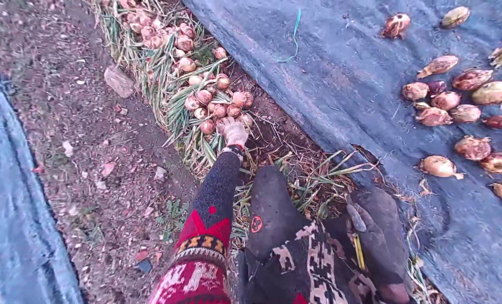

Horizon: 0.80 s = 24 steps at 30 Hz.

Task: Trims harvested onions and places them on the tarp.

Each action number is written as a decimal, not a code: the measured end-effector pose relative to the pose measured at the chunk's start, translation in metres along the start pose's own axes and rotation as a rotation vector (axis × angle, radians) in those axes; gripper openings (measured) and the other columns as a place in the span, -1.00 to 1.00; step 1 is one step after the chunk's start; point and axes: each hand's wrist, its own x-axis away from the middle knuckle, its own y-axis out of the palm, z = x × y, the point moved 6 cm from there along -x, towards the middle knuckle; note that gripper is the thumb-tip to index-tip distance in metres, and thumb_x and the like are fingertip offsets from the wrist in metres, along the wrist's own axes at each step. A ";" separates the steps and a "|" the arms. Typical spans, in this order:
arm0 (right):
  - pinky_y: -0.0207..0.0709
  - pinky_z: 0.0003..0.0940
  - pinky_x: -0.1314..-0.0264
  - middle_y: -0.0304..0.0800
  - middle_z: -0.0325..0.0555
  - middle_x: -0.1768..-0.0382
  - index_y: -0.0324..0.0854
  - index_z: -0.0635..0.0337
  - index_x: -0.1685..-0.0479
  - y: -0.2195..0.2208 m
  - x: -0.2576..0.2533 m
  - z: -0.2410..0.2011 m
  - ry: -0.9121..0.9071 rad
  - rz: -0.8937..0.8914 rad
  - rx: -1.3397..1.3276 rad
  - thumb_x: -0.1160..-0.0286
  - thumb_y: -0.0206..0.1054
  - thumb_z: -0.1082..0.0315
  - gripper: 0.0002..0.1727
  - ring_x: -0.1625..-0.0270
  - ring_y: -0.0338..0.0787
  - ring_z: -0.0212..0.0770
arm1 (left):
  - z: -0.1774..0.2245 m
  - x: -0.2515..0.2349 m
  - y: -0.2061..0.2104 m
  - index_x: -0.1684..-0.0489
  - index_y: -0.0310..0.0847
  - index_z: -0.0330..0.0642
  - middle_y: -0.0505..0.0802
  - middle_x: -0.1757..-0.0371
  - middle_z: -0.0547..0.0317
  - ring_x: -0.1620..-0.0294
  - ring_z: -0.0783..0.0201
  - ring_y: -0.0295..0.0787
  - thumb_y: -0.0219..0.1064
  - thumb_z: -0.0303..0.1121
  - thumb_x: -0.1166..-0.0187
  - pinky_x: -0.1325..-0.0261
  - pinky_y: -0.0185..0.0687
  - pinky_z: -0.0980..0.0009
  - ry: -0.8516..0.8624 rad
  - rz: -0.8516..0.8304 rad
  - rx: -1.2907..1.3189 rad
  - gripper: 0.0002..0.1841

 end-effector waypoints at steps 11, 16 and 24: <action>0.71 -0.27 -0.04 0.83 -0.10 -0.05 0.42 0.05 -0.67 0.038 -0.015 -0.031 -0.039 0.033 0.120 -0.61 0.30 -0.13 -0.29 0.09 0.79 -0.33 | -0.001 0.067 -0.031 -0.04 0.86 -0.11 0.85 -0.22 0.10 -0.33 0.21 0.74 0.30 -0.08 -0.64 -0.52 0.58 0.09 0.432 -0.117 0.688 -0.66; 0.76 -0.26 -0.04 0.81 -0.07 -0.15 0.32 0.10 -0.73 0.076 -0.015 -0.059 -0.242 -0.095 -0.005 -0.59 0.29 -0.22 -0.18 0.04 0.81 -0.30 | -0.008 0.187 -0.084 -0.13 0.83 -0.14 0.87 -0.24 0.16 -0.26 0.31 0.80 0.35 -0.14 -0.64 -0.38 0.73 0.21 0.537 -0.264 1.189 -0.68; 0.70 -0.33 -0.37 0.82 -0.05 -0.27 0.57 0.31 -0.47 0.107 0.056 -0.088 -0.630 -0.093 -0.241 -0.65 0.27 -0.09 -0.33 -0.25 0.82 -0.31 | -0.009 0.356 -0.109 0.08 0.87 -0.08 0.87 -0.15 0.22 -0.23 0.32 0.78 0.38 -0.07 -0.60 -0.36 0.72 0.20 0.833 -0.379 1.160 -0.71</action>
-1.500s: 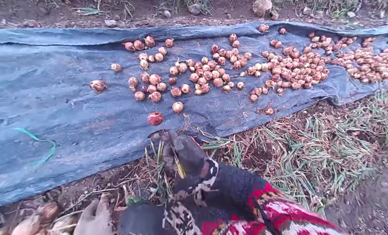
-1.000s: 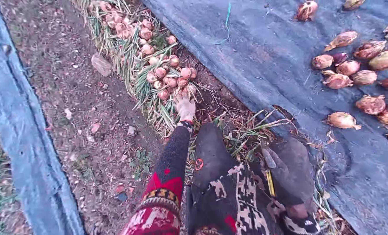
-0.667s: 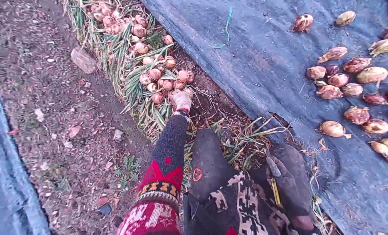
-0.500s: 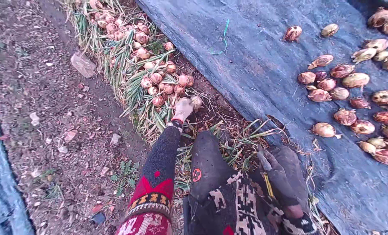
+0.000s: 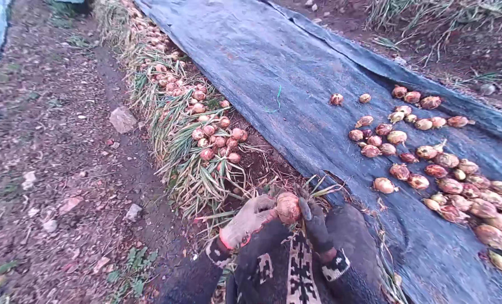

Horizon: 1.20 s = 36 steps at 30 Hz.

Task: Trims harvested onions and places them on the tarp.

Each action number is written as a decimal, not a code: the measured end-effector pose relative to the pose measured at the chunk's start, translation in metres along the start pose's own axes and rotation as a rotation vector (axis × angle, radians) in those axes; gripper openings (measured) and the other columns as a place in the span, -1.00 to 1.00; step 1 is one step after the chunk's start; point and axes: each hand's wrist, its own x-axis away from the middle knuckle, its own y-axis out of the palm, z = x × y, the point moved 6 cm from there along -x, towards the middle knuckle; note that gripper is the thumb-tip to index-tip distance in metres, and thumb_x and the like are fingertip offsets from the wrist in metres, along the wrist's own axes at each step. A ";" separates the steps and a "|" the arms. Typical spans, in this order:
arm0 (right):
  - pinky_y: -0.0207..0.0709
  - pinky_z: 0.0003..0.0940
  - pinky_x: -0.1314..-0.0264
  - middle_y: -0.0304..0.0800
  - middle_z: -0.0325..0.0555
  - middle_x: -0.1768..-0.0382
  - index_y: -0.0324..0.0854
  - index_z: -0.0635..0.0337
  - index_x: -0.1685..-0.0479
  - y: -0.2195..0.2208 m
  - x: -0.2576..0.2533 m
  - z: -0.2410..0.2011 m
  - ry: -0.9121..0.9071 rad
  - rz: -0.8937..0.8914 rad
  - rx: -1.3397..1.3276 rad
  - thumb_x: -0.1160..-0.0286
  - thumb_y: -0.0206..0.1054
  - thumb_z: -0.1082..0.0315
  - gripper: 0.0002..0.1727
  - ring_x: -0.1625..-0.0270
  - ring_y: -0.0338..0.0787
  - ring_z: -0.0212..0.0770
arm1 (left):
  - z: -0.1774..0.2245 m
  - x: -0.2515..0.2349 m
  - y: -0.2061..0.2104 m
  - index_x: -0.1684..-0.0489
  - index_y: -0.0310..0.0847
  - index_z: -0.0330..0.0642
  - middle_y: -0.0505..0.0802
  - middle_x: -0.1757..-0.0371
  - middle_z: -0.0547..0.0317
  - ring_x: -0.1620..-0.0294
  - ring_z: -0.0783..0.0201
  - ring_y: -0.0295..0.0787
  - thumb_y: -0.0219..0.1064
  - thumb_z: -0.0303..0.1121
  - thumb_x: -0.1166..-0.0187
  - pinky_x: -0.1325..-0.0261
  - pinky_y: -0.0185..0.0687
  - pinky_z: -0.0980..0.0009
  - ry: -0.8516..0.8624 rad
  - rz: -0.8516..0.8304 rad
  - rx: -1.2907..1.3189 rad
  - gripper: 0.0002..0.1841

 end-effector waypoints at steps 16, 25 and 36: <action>0.68 -0.48 0.39 0.78 -0.35 0.48 0.80 0.04 0.01 -0.030 0.085 -0.058 -0.003 -0.135 -0.014 -0.72 0.19 -0.10 -0.57 0.50 0.70 -0.46 | -0.081 0.025 0.073 -0.62 0.33 -0.11 0.82 0.12 -0.05 0.38 0.19 0.76 0.51 -0.24 -0.52 0.37 0.73 0.27 -0.432 0.396 0.714 -0.34; 0.66 -0.36 0.46 0.70 -0.24 0.41 0.61 -0.09 -0.20 -0.042 0.070 0.060 0.583 -0.089 -0.234 -0.64 -0.06 -0.43 -0.33 0.49 0.66 -0.35 | 0.028 -0.010 0.079 -0.46 0.66 0.14 0.90 -0.22 0.18 -0.25 0.13 0.84 0.40 0.14 -0.49 -0.39 0.65 -0.11 -0.254 0.218 -0.621 -0.42; 0.64 -0.36 0.63 0.68 -0.19 0.59 0.74 0.01 -0.10 -0.063 0.016 -0.002 0.541 -0.185 -1.119 -0.46 0.13 -0.48 -0.26 0.65 0.70 -0.29 | -0.033 -0.054 0.035 -0.30 0.79 0.11 0.87 -0.26 0.13 -0.14 0.12 0.88 0.11 -0.10 -0.78 -0.14 0.81 0.01 -0.311 0.419 -0.701 -0.64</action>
